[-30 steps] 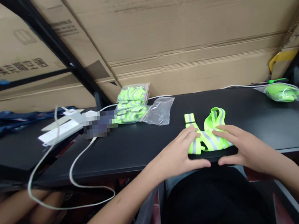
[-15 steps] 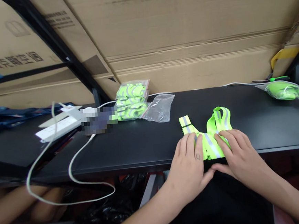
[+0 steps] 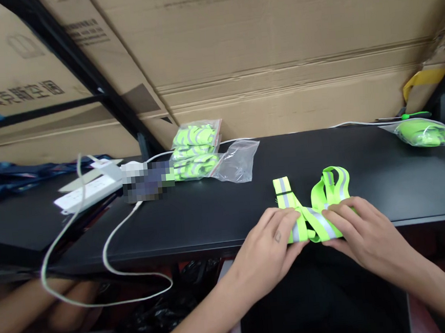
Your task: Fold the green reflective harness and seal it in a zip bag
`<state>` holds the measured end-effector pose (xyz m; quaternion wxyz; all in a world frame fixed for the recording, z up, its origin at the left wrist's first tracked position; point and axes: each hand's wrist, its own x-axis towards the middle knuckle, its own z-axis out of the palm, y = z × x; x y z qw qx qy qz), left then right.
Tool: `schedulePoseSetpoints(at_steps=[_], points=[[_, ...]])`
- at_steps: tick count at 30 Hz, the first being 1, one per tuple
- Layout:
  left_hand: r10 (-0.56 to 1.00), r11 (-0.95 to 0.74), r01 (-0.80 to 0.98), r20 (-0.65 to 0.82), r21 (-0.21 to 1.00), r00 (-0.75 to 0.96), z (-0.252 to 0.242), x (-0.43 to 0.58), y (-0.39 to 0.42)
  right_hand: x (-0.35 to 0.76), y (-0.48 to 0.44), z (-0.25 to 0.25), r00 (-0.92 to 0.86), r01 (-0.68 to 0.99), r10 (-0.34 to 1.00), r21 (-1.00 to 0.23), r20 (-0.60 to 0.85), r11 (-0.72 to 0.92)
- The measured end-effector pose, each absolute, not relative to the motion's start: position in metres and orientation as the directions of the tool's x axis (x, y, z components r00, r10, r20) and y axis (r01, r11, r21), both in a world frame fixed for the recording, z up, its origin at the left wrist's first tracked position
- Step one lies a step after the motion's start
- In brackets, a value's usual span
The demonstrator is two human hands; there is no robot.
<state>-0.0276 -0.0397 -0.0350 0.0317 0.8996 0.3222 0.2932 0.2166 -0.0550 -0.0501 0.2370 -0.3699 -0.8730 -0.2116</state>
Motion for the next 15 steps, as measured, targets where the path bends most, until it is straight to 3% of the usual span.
schedulePoseSetpoints(at_steps=[3,8,10,12,15], points=[[0.661,-0.749,0.570,0.440,0.338,0.607,-0.024,-0.024,-0.028,0.220,-0.040,-0.037,-0.615,0.751,0.569,0.184,0.547,0.634],[0.786,-0.578,0.577,0.205,0.577,0.583,-0.005,-0.016,0.003,0.225,0.000,-0.011,-0.582,0.768,0.695,0.004,0.421,0.640],[0.793,-0.581,0.583,0.231,0.569,0.564,-0.003,-0.014,0.017,0.226,0.015,-0.004,-0.602,0.760,0.715,-0.021,0.356,0.650],[0.782,-0.616,0.624,0.279,0.480,0.558,-0.003,-0.011,0.030,0.227,0.028,-0.001,-0.613,0.751,0.712,-0.027,0.342,0.660],[0.795,-0.595,0.665,0.210,0.451,0.569,-0.008,-0.007,0.048,0.230,0.046,-0.005,-0.600,0.747,0.727,-0.093,0.334,0.658]])
